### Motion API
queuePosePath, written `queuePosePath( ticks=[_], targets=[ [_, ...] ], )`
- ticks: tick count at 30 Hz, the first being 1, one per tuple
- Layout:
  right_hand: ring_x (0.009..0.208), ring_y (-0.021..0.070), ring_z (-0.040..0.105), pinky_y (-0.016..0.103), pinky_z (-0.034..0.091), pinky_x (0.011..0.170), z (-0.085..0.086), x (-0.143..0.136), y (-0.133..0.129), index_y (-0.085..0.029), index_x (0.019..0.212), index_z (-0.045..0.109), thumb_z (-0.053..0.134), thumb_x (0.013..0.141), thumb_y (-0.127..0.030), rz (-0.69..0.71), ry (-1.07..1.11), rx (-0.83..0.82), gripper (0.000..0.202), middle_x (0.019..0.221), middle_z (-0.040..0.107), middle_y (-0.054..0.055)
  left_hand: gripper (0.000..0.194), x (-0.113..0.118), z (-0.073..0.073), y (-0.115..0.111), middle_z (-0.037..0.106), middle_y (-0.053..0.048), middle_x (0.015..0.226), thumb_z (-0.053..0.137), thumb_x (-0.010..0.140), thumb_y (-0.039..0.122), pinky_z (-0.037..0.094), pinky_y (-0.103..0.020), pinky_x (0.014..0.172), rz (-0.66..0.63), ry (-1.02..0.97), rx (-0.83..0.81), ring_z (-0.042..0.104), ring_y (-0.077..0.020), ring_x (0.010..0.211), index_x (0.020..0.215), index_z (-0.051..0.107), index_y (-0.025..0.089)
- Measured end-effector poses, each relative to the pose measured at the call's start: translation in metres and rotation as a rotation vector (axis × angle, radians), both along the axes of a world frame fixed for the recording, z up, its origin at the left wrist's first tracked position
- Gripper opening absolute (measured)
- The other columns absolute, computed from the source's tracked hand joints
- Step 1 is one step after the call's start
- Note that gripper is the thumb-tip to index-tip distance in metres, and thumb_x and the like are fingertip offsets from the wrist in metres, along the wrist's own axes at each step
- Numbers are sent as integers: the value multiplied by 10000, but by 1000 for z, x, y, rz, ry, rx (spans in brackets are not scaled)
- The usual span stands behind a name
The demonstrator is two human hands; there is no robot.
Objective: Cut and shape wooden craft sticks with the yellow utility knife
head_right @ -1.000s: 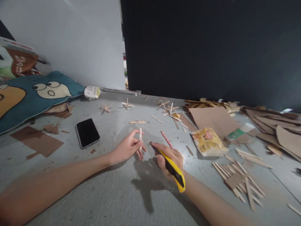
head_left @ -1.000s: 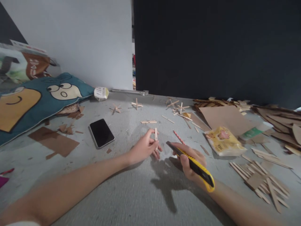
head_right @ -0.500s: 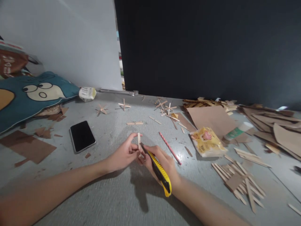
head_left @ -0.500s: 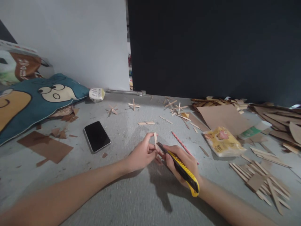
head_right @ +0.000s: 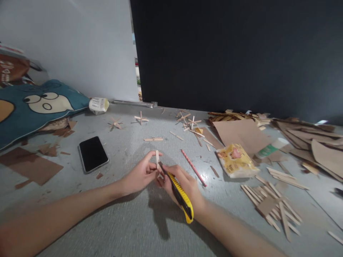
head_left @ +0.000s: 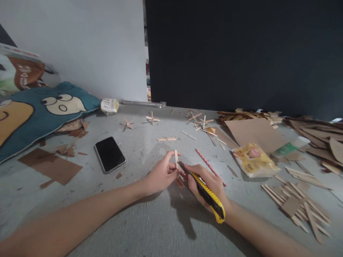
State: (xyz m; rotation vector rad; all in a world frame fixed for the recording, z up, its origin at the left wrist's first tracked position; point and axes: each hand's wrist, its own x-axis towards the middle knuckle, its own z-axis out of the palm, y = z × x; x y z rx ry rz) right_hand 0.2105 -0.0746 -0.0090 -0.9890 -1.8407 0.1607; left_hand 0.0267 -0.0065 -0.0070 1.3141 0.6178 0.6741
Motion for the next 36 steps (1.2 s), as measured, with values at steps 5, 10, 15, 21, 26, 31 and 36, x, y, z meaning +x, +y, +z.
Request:
queuePosePath(
  ticks=[5, 10, 15, 21, 26, 31, 36],
  targets=[
    [740, 148, 762, 252, 640, 707, 0, -1, 0, -237, 1197, 620, 552, 980, -115, 0, -4, -12, 258, 932, 764, 45, 495, 0, -1, 1, 711, 9, 782, 750, 916, 457, 614, -321, 665, 24, -5, 6, 739, -177, 616, 1189, 401, 234],
    [753, 149, 764, 250, 633, 708, -2, 0, 0, -236, 1219, 613, 557, 979, -105, -1, -19, 8, 279, 933, 756, 43, 494, -1, -1, 0, 701, 9, 790, 741, 923, 476, 609, -322, 656, 38, 24, 33, 740, -182, 616, 1197, 410, 233],
    [754, 146, 760, 241, 627, 715, 0, 0, 1, -242, 1234, 612, 558, 985, -117, 12, -31, 14, 284, 925, 752, 36, 503, 0, -3, 1, 706, 3, 781, 732, 933, 489, 609, -328, 678, 28, 12, 25, 736, -181, 628, 1207, 399, 231],
    [769, 143, 762, 232, 628, 729, 1, -1, 1, -229, 1213, 618, 551, 982, -103, 0, -31, 34, 272, 924, 753, 38, 526, -1, -3, 0, 697, 14, 758, 753, 918, 501, 599, -311, 665, 17, -14, 17, 732, -178, 624, 1195, 397, 232],
    [778, 145, 765, 234, 634, 748, 2, -2, 0, -214, 1203, 624, 547, 991, -109, 0, -33, 1, 249, 936, 760, 54, 509, -1, -1, -1, 689, 16, 768, 747, 927, 497, 593, -299, 671, 13, -22, 19, 733, -170, 639, 1195, 409, 226],
    [773, 141, 763, 233, 635, 743, 0, -2, 0, -220, 1212, 619, 536, 996, -108, -5, -26, 18, 258, 920, 750, 46, 516, 0, 3, -2, 680, 24, 734, 713, 934, 549, 582, -292, 642, 31, 1, -1, 712, -161, 608, 1209, 428, 217],
    [788, 152, 780, 236, 640, 742, -3, 0, 0, -223, 1228, 619, 573, 995, -144, -10, -30, -16, 251, 958, 778, 54, 520, 0, 3, -1, 690, 14, 735, 742, 918, 526, 561, -279, 636, 32, 10, 2, 723, -173, 642, 1196, 432, 214]
  ],
)
